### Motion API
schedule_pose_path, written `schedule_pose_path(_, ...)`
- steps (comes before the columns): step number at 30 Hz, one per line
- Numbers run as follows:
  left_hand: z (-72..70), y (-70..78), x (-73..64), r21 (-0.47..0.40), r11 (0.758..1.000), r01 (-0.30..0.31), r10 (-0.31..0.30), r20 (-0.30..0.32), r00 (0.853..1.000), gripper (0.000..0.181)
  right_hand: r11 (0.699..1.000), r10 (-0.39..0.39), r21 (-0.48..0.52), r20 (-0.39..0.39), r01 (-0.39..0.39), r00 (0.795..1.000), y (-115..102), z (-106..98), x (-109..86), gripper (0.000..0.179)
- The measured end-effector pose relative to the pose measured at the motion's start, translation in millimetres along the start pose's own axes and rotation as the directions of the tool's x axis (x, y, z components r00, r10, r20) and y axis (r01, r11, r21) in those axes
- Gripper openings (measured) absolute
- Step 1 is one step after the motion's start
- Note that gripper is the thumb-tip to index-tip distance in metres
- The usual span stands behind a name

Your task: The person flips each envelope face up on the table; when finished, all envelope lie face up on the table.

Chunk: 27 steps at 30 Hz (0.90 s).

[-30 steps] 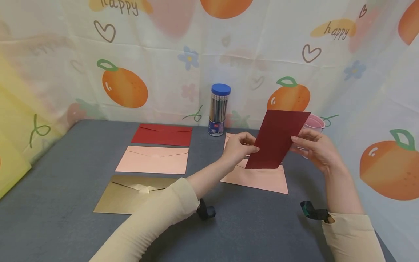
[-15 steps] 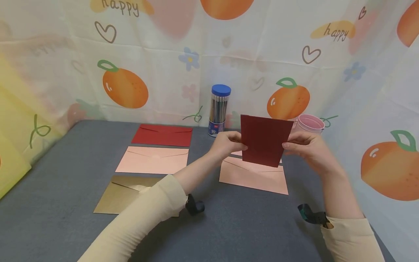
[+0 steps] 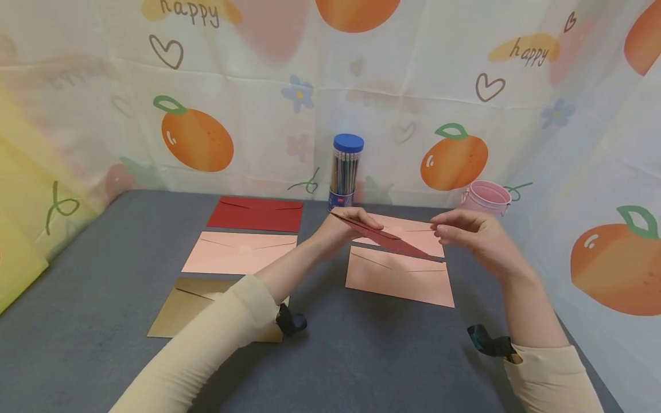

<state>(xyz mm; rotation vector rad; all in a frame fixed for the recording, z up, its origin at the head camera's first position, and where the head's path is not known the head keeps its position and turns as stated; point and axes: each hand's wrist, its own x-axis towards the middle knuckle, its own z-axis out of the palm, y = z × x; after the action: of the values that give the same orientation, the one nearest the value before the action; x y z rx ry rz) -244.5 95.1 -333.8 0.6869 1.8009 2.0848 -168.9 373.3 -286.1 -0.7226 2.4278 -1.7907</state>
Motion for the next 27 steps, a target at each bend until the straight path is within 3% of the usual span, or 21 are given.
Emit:
schedule_pose_path(3, -3.0, -1.8, 0.1, -0.071, 0.997, -0.030, 0.035, 0.077, 0.996, 0.016, 0.976, 0.127, -0.176, -0.020, -0.129, 0.992, 2, 3, 1.3, 0.028)
schedule_pose_path(6, -6.7, -2.4, 0.0, -0.122, 0.992, -0.033, 0.054, 0.168, 0.984, 0.020, 0.941, 0.218, -0.272, 0.034, -0.200, 0.975, 6, 6, 4.3, 0.037)
schedule_pose_path(11, -11.8, 0.5, -3.5, -0.171, 0.985, -0.035, 0.085, 0.295, 0.952, 0.042, 0.938, 0.288, -0.240, 0.143, -0.249, 0.947, 13, 14, 9.7, 0.042)
schedule_pose_path(16, -13.8, 6.4, -10.1, -0.178, 0.983, -0.041, 0.099, 0.327, 0.940, 0.045, 0.928, 0.362, -0.167, 0.183, -0.334, 0.914, 19, 22, 14.3, 0.043)
schedule_pose_path(21, -14.2, 12.2, -15.9, -0.188, 0.982, -0.024, 0.094, 0.371, 0.924, 0.040, 0.916, 0.397, -0.049, 0.263, -0.399, 0.879, 24, 23, 15.7, 0.032)
schedule_pose_path(23, -15.6, 13.9, -19.3, -0.183, 0.982, -0.041, 0.112, 0.397, 0.911, 0.034, 0.916, 0.388, -0.016, 0.282, -0.400, 0.877, 25, 22, 15.5, 0.026)
schedule_pose_path(25, -17.7, 15.3, -22.8, -0.167, 0.984, -0.058, 0.122, 0.404, 0.907, 0.025, 0.918, 0.376, 0.009, 0.293, -0.395, 0.879, 27, 19, 15.0, 0.022)
schedule_pose_path(27, -21.4, 14.7, -24.7, -0.160, 0.985, -0.069, 0.129, 0.410, 0.903, 0.027, 0.919, 0.373, 0.014, 0.288, -0.394, 0.882, 28, 15, 13.4, 0.019)
